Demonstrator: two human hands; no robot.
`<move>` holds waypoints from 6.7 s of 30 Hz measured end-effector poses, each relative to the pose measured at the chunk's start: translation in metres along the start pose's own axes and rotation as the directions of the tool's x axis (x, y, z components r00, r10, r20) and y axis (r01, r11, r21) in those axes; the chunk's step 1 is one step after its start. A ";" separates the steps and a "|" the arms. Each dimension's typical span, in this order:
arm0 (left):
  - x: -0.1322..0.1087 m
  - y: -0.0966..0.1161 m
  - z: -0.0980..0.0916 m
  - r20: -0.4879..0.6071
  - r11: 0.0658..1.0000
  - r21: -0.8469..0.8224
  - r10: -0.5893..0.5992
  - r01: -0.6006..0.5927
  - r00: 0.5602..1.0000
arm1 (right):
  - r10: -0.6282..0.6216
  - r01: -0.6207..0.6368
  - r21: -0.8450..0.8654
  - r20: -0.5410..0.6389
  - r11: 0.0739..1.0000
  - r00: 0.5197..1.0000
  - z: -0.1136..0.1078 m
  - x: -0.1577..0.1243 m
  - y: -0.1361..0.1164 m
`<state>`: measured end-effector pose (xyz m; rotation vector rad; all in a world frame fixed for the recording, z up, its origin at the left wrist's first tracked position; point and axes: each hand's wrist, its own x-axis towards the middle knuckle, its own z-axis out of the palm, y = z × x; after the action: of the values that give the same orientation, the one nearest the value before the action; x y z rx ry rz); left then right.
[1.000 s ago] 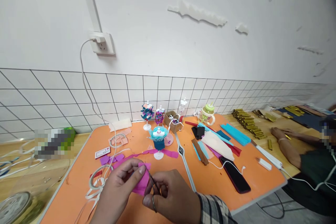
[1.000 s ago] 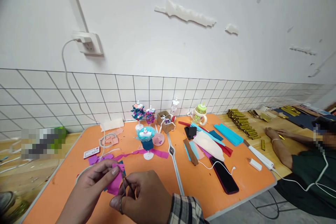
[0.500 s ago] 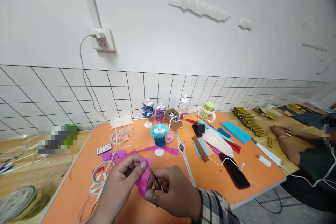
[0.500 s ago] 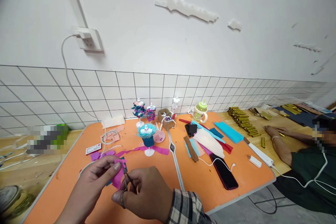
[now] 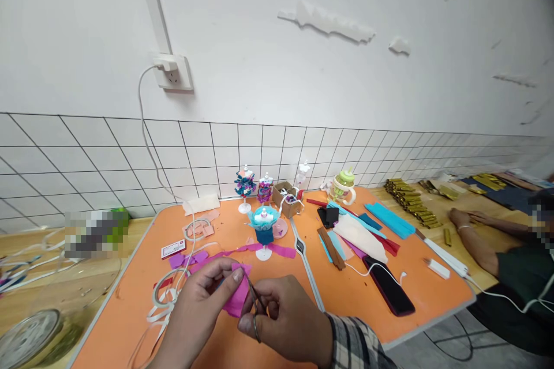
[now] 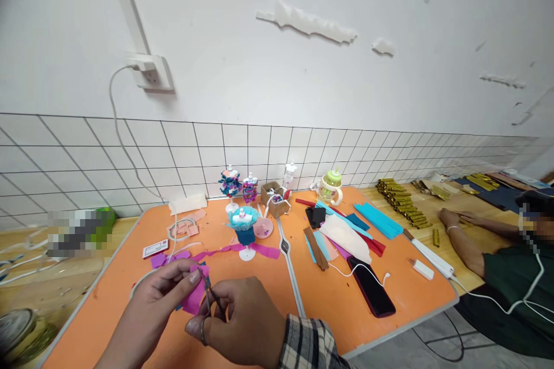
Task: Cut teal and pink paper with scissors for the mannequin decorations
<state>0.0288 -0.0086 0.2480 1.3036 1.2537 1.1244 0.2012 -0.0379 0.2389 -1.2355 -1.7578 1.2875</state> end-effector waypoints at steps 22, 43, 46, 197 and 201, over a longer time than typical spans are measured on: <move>0.012 0.003 -0.008 -0.032 0.997 -0.072 0.012 -0.014 0.999 | -0.041 0.041 0.001 0.054 0.999 0.998 -0.006 0.027 -0.009; 0.009 0.007 -0.006 -0.047 0.997 -0.080 0.012 -0.015 0.999 | -0.039 0.037 0.031 0.036 0.999 0.999 -0.005 0.022 -0.004; 0.009 0.008 -0.006 -0.037 0.996 -0.085 0.004 -0.007 0.999 | -0.026 0.025 0.020 0.039 0.999 0.999 -0.004 0.022 -0.001; 0.007 -0.010 0.001 0.186 0.983 -0.156 -0.067 0.097 0.980 | 0.150 -0.102 0.594 -0.032 0.798 0.988 -0.023 0.032 0.017; 0.007 -0.010 0.001 0.232 0.988 -0.123 -0.063 0.094 0.971 | 0.153 -0.100 0.587 -0.040 0.803 0.987 -0.023 0.036 0.007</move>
<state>0.0286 -0.0018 0.2381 1.2331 1.0349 0.9564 0.2105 0.0039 0.2380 -1.0294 -1.0897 1.6620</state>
